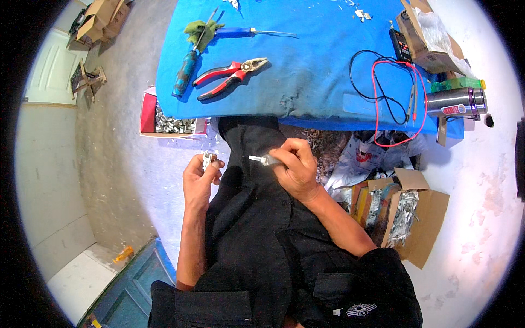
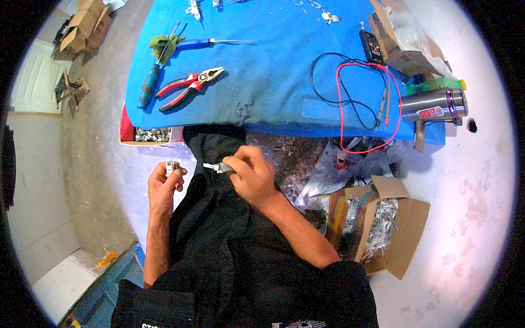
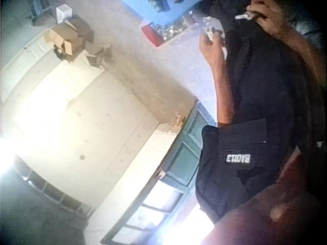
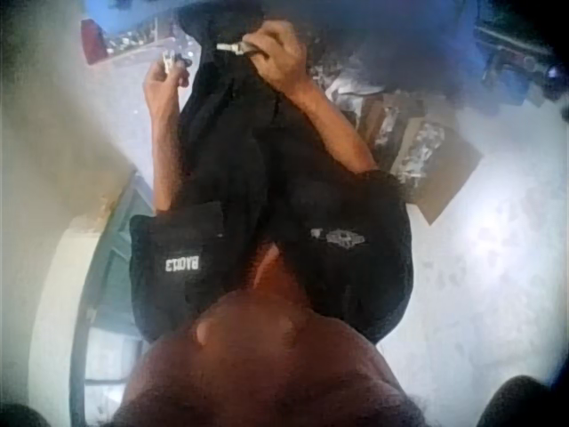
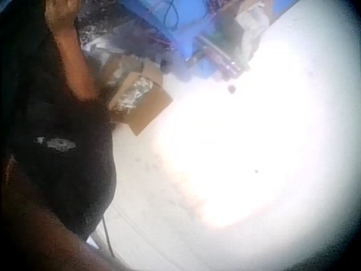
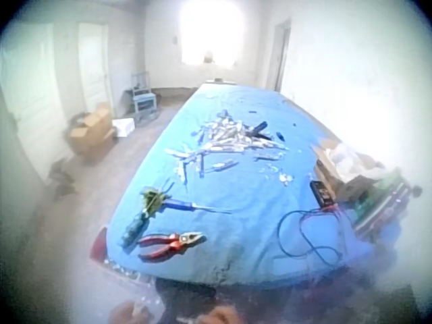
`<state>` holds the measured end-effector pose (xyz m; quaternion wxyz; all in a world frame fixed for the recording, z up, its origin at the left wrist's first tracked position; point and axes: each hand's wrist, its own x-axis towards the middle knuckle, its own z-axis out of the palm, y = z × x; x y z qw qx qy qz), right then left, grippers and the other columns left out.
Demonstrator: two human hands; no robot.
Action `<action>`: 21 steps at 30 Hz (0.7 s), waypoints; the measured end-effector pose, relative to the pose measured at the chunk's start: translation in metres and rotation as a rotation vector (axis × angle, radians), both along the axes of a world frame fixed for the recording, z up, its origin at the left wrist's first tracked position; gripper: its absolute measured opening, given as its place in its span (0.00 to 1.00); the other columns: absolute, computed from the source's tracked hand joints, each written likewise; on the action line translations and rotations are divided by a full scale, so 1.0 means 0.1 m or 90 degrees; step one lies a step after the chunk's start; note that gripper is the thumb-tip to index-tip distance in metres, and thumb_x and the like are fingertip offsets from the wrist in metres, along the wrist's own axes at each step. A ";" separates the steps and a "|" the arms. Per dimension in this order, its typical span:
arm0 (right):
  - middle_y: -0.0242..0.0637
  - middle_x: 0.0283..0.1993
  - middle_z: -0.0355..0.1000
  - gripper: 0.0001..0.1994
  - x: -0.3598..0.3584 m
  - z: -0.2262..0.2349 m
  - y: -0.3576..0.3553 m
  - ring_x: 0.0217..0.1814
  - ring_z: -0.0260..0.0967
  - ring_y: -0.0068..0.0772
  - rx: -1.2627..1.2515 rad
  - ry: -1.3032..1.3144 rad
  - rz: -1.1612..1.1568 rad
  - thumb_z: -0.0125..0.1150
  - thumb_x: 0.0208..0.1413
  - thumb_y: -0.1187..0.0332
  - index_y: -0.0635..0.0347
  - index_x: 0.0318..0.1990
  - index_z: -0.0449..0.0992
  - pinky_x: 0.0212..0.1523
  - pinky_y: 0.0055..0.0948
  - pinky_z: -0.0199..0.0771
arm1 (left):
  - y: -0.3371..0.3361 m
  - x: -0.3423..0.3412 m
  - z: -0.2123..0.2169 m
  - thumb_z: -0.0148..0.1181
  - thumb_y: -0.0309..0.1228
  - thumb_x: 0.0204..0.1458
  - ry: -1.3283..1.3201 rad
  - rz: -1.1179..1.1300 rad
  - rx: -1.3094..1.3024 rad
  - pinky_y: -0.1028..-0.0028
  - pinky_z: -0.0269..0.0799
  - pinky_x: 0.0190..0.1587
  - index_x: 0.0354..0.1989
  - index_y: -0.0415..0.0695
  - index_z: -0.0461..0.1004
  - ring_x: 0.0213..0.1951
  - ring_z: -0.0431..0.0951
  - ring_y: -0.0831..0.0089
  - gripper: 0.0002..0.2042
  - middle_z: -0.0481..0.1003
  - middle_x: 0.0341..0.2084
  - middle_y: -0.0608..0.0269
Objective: The person assembles small metal cylindrical components at a table using a screwdriver and pliers. They pick up a metal housing, insert a small white part, and use a screwdriver to tighten a screw, occasionally using pliers to hold or adjust the pieces.
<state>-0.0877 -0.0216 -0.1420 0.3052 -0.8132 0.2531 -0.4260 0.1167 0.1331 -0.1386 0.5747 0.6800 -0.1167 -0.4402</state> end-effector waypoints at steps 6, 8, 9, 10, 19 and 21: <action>0.36 0.40 0.68 0.23 0.02 0.11 0.01 0.33 0.73 0.35 -0.028 -0.031 -0.003 0.72 0.37 0.86 0.52 0.43 0.82 0.30 0.31 0.77 | 0.04 0.00 -0.07 0.64 0.26 0.60 0.013 0.004 -0.001 0.79 0.70 0.29 0.44 0.39 0.78 0.29 0.75 0.81 0.07 0.83 0.36 0.59; 0.36 0.41 0.68 0.23 0.02 0.12 0.01 0.33 0.73 0.34 -0.030 -0.036 -0.005 0.72 0.37 0.87 0.51 0.43 0.83 0.29 0.30 0.77 | 0.05 0.01 -0.10 0.63 0.26 0.61 0.014 0.011 0.006 0.79 0.70 0.30 0.44 0.39 0.78 0.30 0.75 0.81 0.06 0.83 0.36 0.58; 0.36 0.42 0.68 0.23 0.02 0.12 0.01 0.33 0.73 0.34 -0.031 -0.039 -0.007 0.72 0.37 0.87 0.51 0.43 0.83 0.29 0.29 0.77 | 0.06 0.02 -0.10 0.62 0.26 0.60 0.013 0.007 0.008 0.79 0.70 0.30 0.44 0.40 0.77 0.30 0.75 0.81 0.07 0.83 0.37 0.58; 0.36 0.42 0.68 0.23 0.03 0.12 0.01 0.33 0.73 0.34 -0.031 -0.041 -0.008 0.72 0.37 0.87 0.51 0.43 0.83 0.29 0.29 0.77 | 0.06 0.03 -0.11 0.61 0.25 0.60 0.012 0.003 0.010 0.79 0.70 0.30 0.44 0.40 0.77 0.30 0.74 0.81 0.07 0.83 0.38 0.57; 0.36 0.46 0.65 0.23 0.03 0.09 -0.01 0.35 0.70 0.28 -0.059 -0.026 0.006 0.71 0.40 0.89 0.53 0.44 0.83 0.31 0.24 0.75 | 0.14 0.11 -0.18 0.63 0.25 0.58 0.016 0.011 0.008 0.79 0.70 0.32 0.43 0.39 0.77 0.31 0.75 0.81 0.07 0.84 0.39 0.57; 0.36 0.42 0.69 0.23 0.05 0.12 0.00 0.33 0.74 0.34 -0.040 -0.030 -0.018 0.72 0.38 0.87 0.51 0.43 0.84 0.30 0.29 0.77 | 0.15 0.12 -0.20 0.62 0.24 0.57 0.013 0.010 0.008 0.79 0.70 0.32 0.44 0.39 0.77 0.31 0.75 0.81 0.07 0.84 0.39 0.57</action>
